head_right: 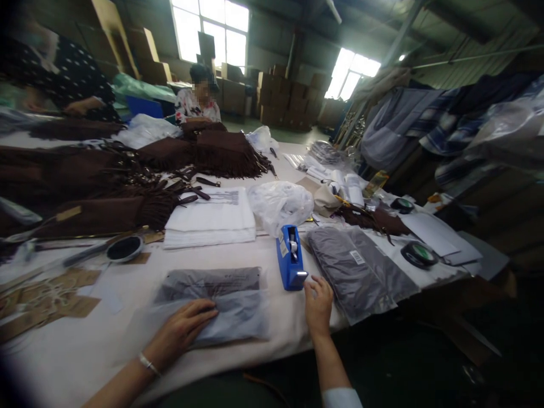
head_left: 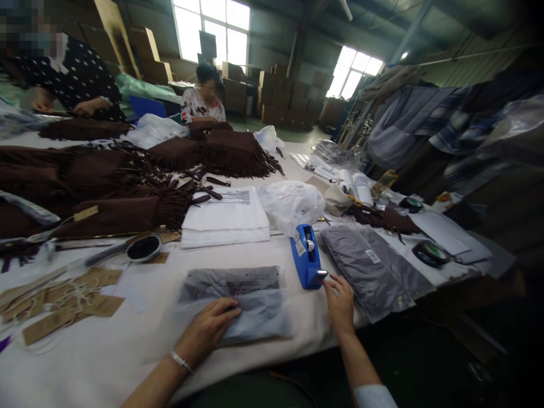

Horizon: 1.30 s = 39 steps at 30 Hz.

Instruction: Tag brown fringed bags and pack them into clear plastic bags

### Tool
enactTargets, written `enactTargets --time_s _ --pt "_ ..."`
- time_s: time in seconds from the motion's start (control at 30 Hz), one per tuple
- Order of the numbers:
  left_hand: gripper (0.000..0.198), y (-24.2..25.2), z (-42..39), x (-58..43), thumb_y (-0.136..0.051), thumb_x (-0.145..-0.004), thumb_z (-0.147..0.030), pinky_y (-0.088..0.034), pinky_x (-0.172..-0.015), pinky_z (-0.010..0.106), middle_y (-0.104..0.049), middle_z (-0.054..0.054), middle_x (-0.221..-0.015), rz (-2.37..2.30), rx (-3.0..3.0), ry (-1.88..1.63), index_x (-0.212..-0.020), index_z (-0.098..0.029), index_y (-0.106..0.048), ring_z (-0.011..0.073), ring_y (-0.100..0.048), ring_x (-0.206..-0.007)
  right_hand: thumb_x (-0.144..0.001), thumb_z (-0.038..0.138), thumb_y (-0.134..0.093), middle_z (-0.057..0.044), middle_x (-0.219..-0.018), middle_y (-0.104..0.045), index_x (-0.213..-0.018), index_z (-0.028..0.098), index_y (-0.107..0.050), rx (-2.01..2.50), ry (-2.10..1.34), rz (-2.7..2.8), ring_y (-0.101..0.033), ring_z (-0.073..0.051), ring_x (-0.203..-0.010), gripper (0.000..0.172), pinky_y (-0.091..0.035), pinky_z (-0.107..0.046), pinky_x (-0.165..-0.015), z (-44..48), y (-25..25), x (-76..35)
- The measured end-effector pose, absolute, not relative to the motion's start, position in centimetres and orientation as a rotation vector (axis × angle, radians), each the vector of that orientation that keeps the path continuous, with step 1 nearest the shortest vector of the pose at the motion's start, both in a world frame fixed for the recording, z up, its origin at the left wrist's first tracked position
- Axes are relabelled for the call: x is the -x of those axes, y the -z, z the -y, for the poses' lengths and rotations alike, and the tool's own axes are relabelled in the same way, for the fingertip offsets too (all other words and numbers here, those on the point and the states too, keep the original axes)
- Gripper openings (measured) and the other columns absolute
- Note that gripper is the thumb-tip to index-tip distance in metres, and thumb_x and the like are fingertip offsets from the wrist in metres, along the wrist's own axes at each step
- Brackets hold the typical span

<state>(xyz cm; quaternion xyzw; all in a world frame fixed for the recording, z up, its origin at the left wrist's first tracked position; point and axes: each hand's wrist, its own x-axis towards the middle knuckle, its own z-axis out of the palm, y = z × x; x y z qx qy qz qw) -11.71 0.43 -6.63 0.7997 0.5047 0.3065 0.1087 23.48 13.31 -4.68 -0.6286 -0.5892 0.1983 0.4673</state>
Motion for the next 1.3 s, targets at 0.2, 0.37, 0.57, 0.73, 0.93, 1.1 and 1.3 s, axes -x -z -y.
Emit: enactTargets --time_s 0.2,0.37,0.57,0.73,0.93,1.1,1.3 --pt "0.029 7.0 -0.4 11.8 -0.048 -0.091 -0.020 -0.049 -0.094 0.032 -0.060 0.007 -0.118 -1.476 -2.336 -0.887 -0.117 -0.026 -0.060 0.0182 -0.056 -0.109 -0.083 0.049 -0.046 -0.008 -0.094 -0.069 -0.112 0.018 -0.062 1.464 -0.699 1.506 -0.059 -0.024 -0.099 0.045 -0.043 -0.042 -0.090 -16.6 2.2 -22.7" --pt "0.030 7.3 -0.3 11.9 -0.047 -0.091 -0.018 -0.048 -0.095 0.033 -0.059 0.007 -0.119 -1.488 -2.348 -0.874 -0.117 -0.026 -0.059 0.0186 -0.055 -0.110 -0.080 0.041 -0.056 -0.003 -0.081 -0.069 -0.134 0.018 -0.042 1.384 -0.675 1.410 -0.055 -0.022 -0.109 0.060 -0.037 -0.041 -0.097 -14.3 2.6 -21.7" --pt "0.029 7.0 0.0 11.8 -0.046 -0.091 -0.017 -0.046 -0.096 0.036 -0.058 0.007 -0.119 -1.488 -2.259 -0.870 -0.115 -0.026 -0.060 0.0190 -0.053 -0.110 -0.077 0.040 -0.060 -0.001 -0.080 -0.067 -0.136 0.015 -0.038 1.570 -0.556 1.406 -0.059 -0.023 -0.099 0.068 -0.035 -0.042 -0.098 -12.1 4.3 -23.8" --pt "0.027 6.9 0.1 11.7 -0.047 -0.091 -0.017 -0.045 -0.096 0.036 -0.059 0.006 -0.116 -1.461 -2.201 -0.912 -0.112 -0.025 -0.061 0.0190 -0.052 -0.110 -0.082 0.037 -0.056 0.000 -0.087 -0.065 -0.139 0.022 -0.032 1.376 -0.633 1.755 -0.058 -0.020 -0.097 0.064 -0.033 -0.042 -0.101 -12.5 1.4 -21.8" --pt "0.027 6.4 0.1 11.6 -0.046 -0.091 -0.018 -0.045 -0.095 0.037 -0.060 0.006 -0.115 -1.476 -2.172 -0.924 -0.113 -0.025 -0.062 0.0191 -0.052 -0.109 -0.084 0.024 -0.056 0.000 -0.087 -0.063 -0.142 0.029 -0.027 0.720 -0.978 2.739 -0.056 -0.019 -0.090 0.065 -0.038 -0.037 -0.094 -14.0 -1.6 -10.2" --pt "0.026 5.9 0.2 11.6 -0.046 -0.091 -0.018 -0.046 -0.095 0.038 -0.061 0.006 -0.114 -1.489 -2.171 -0.906 -0.110 -0.025 -0.063 0.0202 -0.053 -0.109 -0.071 0.026 -0.071 -0.003 -0.091 -0.064 -0.139 0.034 -0.033 0.708 -0.559 3.151 -0.056 -0.024 -0.091 0.078 -0.038 -0.035 -0.087 -15.1 -0.1 -5.5" --pt "0.028 6.0 0.1 11.6 -0.046 -0.091 -0.017 -0.046 -0.094 0.039 -0.061 0.008 -0.114 -1.491 -2.171 -0.926 -0.111 -0.024 -0.063 0.0210 -0.054 -0.108 -0.065 0.035 -0.078 -0.012 -0.087 -0.068 -0.143 0.023 -0.027 1.097 -0.321 3.023 -0.056 -0.033 -0.092 0.094 -0.039 -0.042 -0.083 -16.3 0.2 -5.8"
